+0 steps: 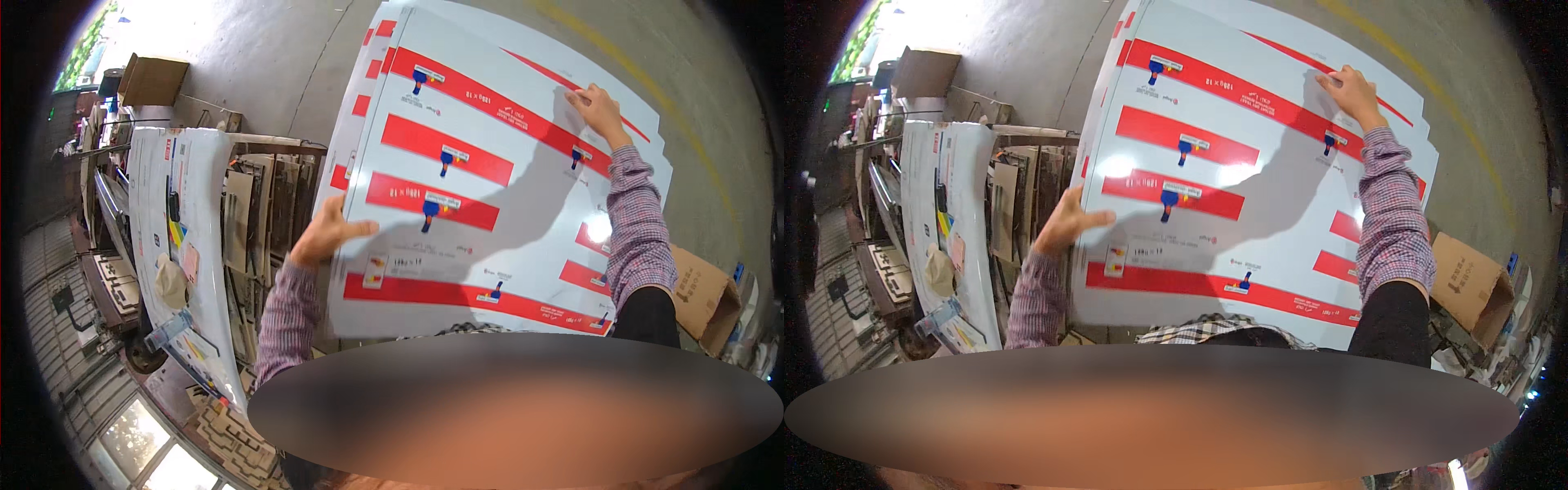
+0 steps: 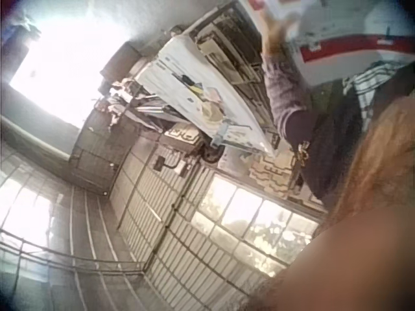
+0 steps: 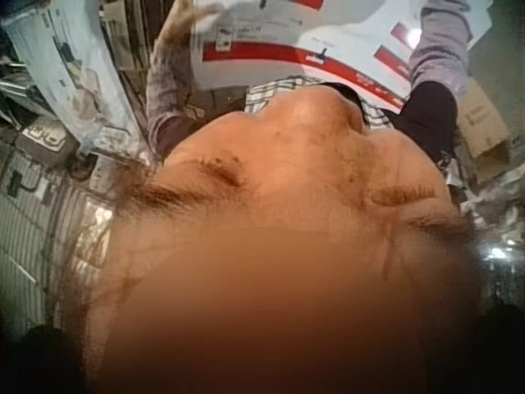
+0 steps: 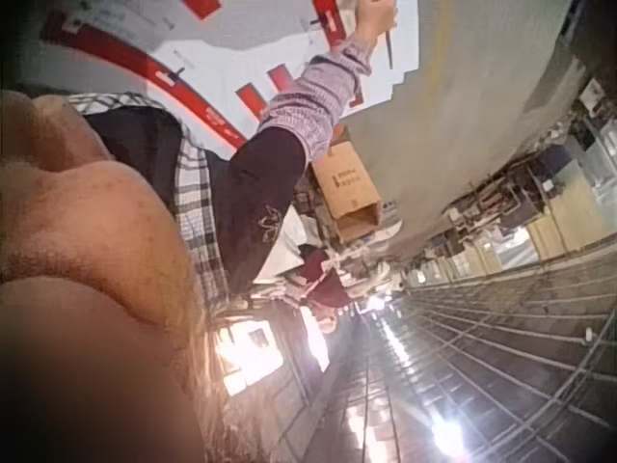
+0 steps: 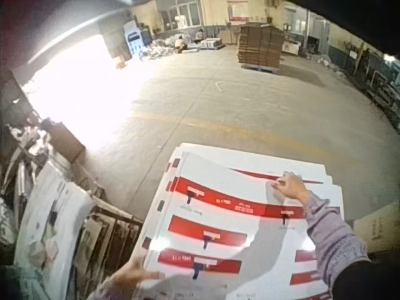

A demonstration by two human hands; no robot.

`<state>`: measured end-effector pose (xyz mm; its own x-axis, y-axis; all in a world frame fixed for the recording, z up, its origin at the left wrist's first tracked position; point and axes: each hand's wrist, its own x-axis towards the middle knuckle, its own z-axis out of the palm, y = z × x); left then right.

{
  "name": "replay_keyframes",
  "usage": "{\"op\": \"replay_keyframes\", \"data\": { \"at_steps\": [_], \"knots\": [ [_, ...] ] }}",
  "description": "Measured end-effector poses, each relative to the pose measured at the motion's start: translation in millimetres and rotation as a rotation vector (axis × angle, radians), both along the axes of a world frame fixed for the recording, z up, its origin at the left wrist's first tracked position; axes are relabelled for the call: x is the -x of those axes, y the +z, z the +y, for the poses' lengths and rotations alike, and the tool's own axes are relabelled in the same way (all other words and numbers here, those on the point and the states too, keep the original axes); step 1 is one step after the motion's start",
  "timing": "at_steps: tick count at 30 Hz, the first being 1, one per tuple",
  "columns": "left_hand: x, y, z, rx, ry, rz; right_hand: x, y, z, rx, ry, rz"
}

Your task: Inspecting, counting, flipping, and stacking large printed paperboard sheets onto an organizing shelf.

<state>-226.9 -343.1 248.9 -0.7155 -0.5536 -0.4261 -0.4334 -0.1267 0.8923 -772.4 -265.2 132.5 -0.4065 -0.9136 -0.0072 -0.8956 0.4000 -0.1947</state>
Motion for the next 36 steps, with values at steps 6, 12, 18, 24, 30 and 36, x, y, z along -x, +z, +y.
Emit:
{"op": "replay_keyframes", "data": {
  "at_steps": [6,12,18,24,30,36],
  "knots": [
    [-31.0,24.4,28.1,-0.068,0.061,-0.012,30.1,52.3,-22.3,-0.257,-0.093,-0.712],
    [-35.3,-38.7,5.3,-0.064,0.154,-0.061,38.8,150.2,3.3,-0.334,0.221,-0.441],
    [39.8,8.8,-54.1,1.138,0.111,-0.208,-36.3,139.9,64.9,-0.242,0.242,-0.417],
    [212.0,87.9,-32.7,0.783,-0.162,0.326,-161.2,150.4,158.1,0.049,0.036,0.059],
    [259.8,-12.5,13.8,0.901,-0.395,-0.391,-274.8,157.1,225.4,0.015,-0.037,0.016],
    [206.2,-62.5,50.8,0.945,-0.397,-0.417,-195.8,192.8,225.3,-0.435,-0.041,-0.319]
  ]
}}
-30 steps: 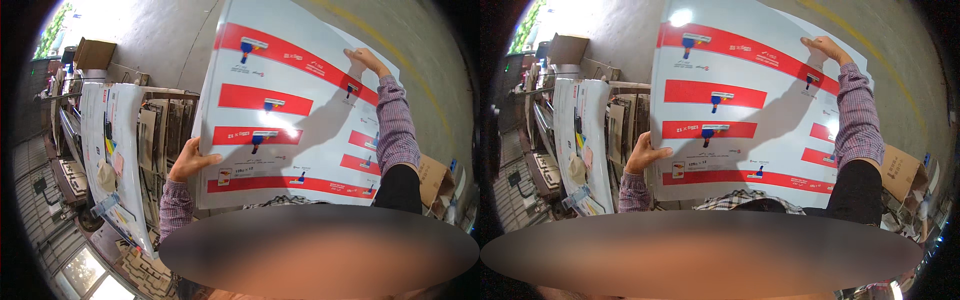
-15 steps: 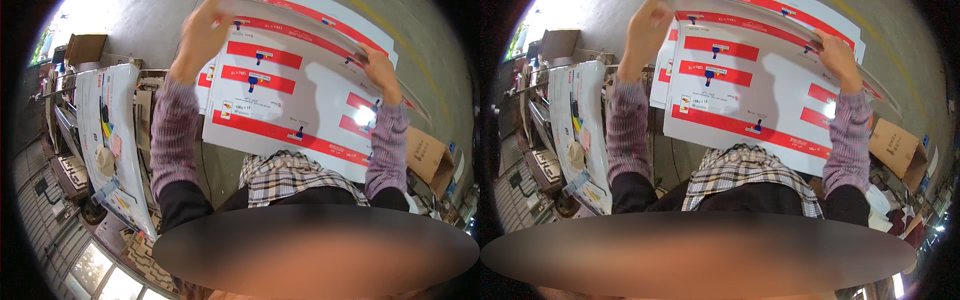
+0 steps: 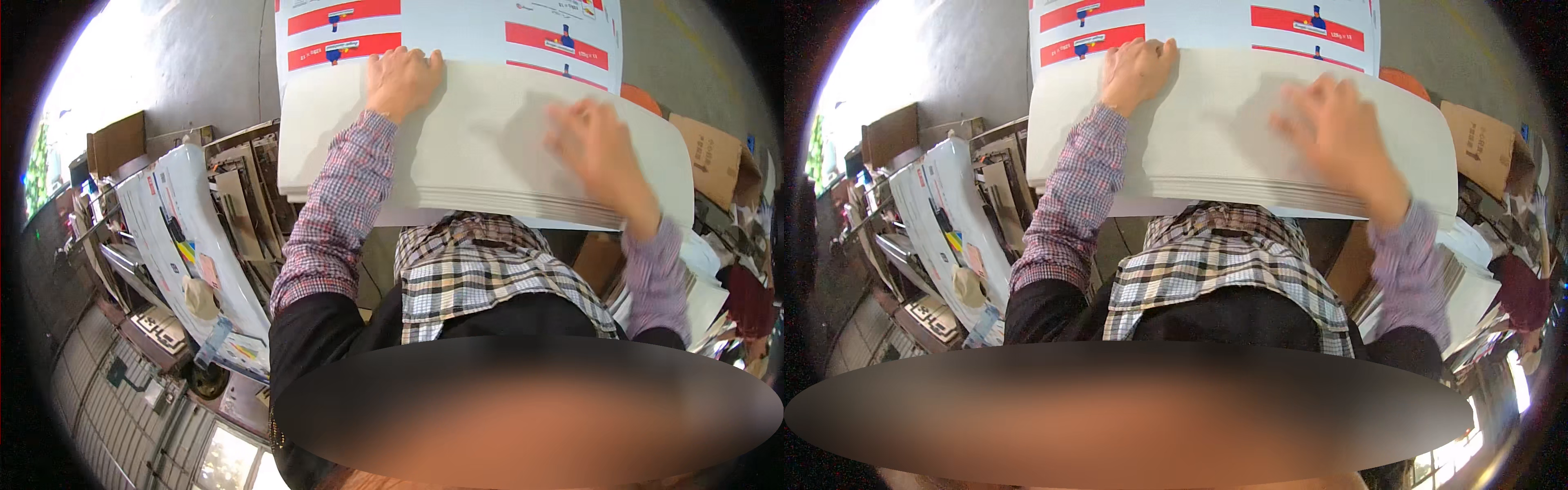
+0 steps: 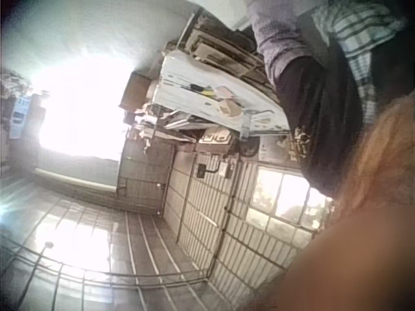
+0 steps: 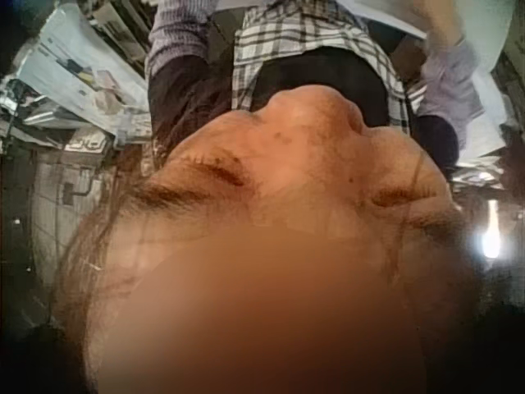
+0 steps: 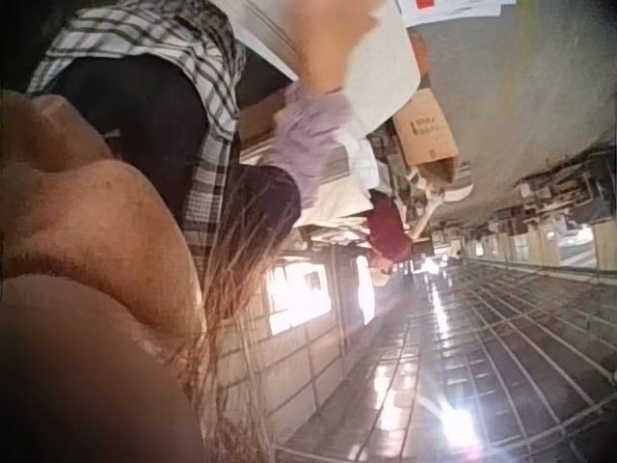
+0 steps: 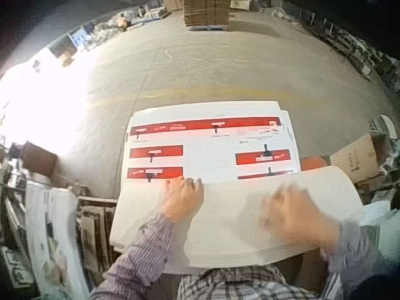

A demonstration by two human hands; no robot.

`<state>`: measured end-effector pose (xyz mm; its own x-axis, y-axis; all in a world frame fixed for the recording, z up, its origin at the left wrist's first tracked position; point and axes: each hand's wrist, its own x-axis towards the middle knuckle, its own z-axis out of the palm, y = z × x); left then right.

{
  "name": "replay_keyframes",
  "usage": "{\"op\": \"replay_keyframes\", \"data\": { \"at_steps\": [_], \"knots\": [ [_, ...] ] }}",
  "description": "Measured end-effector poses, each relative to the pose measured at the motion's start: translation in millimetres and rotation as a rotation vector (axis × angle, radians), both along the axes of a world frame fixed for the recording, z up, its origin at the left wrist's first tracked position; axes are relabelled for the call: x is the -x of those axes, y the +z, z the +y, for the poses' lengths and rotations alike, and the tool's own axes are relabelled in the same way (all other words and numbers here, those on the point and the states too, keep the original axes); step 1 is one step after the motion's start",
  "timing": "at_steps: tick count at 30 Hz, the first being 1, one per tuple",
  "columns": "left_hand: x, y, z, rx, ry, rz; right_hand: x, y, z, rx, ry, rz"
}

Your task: Inspecting, counting, flipping, and stacking large printed paperboard sheets onto an organizing shelf.

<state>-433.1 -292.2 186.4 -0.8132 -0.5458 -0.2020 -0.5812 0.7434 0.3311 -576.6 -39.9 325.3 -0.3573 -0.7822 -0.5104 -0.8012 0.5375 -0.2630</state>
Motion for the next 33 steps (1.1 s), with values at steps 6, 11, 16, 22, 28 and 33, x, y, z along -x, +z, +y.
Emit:
{"op": "replay_keyframes", "data": {
  "at_steps": [6,11,16,22,28,33],
  "knots": [
    [9.0,24.1,17.3,0.117,0.01,-0.042,79.6,-81.1,-13.1,-0.154,-0.348,0.0],
    [20.2,-15.8,13.3,0.161,0.004,0.075,80.0,-134.8,8.3,0.339,-0.253,0.409],
    [35.6,-40.3,7.6,0.279,0.055,0.141,91.0,-167.3,-1.9,0.377,-0.231,0.491],
    [-21.4,21.6,-38.9,0.092,0.203,-0.156,144.8,-145.1,58.8,0.324,-0.29,0.295],
    [-89.8,-17.0,-93.7,0.194,0.337,-0.01,185.1,-159.0,118.2,0.344,-0.331,0.435],
    [-80.8,-62.7,-103.8,0.4,0.143,0.312,176.8,-203.1,113.0,0.689,-0.324,0.647]
  ]
}}
